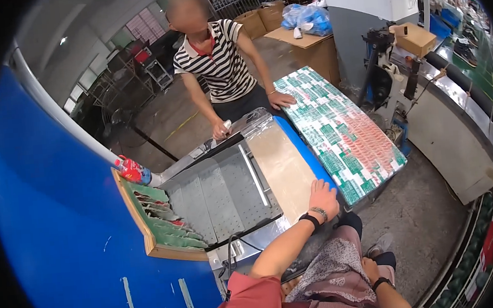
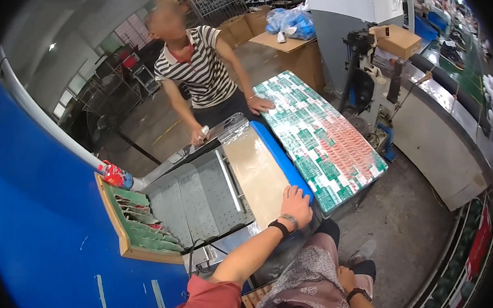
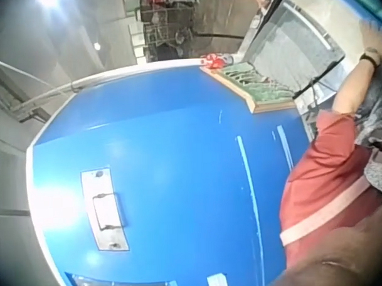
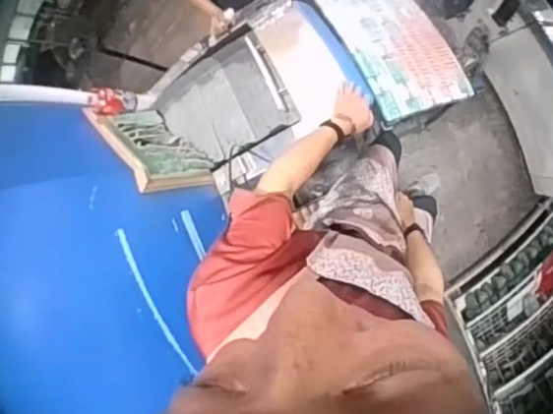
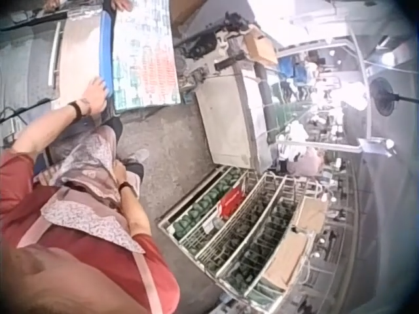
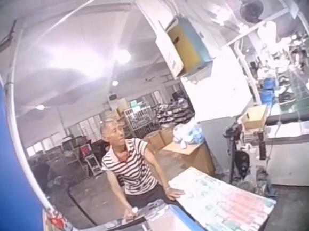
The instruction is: Placing shoe uppers onto shoe lasts and coordinating assembly steps at a workstation.
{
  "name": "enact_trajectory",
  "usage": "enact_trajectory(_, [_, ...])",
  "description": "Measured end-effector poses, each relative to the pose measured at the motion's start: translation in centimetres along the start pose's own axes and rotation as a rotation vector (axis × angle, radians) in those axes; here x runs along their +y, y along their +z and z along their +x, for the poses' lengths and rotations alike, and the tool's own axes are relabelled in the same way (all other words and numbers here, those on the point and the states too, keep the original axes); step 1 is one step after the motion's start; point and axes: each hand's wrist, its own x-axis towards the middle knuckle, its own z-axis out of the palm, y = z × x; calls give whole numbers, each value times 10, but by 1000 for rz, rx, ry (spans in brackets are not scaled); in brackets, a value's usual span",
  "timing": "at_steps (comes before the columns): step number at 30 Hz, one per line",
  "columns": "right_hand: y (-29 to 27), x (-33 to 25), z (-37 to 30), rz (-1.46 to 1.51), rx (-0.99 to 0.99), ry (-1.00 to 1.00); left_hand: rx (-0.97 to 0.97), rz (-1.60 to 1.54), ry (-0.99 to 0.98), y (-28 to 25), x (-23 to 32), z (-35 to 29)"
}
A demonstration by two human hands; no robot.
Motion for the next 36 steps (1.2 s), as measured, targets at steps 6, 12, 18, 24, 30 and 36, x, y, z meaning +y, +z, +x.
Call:
enact_trajectory(6, [-7, 3, 2, 59, -22, -16, -23, -7, -1, -5, 1, 0])
enact_trajectory(12, [-2, 5, 3, 46, -11, 17, -61, -10, -11, -7, 2, 1])
enact_trajectory(18, [-9, 0, 17, 99, 9, -31, -33, -2, 3, -7, 2, 0])
enact_trajectory(24, [-20, -12, 22, 130, -16, -27, -41, 14, -6, -5, 2, 0])
enact_trajectory(30, [-41, 1, 9, 119, 41, 17, -34, 15, -15, -5, 2, 0])
enact_trajectory(36, [-70, 23, 0, -270, 40, 186, -21, -15, -9, -6, 1, -2])
